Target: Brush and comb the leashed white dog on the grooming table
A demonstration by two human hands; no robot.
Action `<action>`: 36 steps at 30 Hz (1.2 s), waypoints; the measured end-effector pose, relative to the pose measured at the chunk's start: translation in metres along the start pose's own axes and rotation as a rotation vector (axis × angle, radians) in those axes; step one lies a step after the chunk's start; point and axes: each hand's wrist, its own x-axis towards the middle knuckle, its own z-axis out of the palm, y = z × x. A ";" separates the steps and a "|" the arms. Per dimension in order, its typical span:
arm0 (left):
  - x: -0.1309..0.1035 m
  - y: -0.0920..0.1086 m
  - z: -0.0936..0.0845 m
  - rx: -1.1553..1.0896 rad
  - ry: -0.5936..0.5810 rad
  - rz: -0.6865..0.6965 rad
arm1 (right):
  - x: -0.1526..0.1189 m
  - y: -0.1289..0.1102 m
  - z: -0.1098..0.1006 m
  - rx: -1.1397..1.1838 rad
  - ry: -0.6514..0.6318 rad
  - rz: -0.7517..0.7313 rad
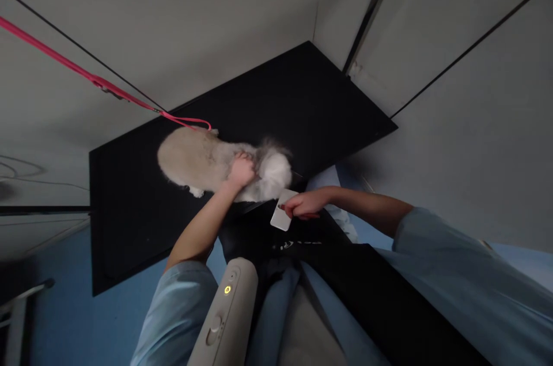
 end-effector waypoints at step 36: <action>-0.030 0.008 -0.012 -0.016 0.018 -0.070 | 0.002 0.020 0.018 0.137 0.066 -0.063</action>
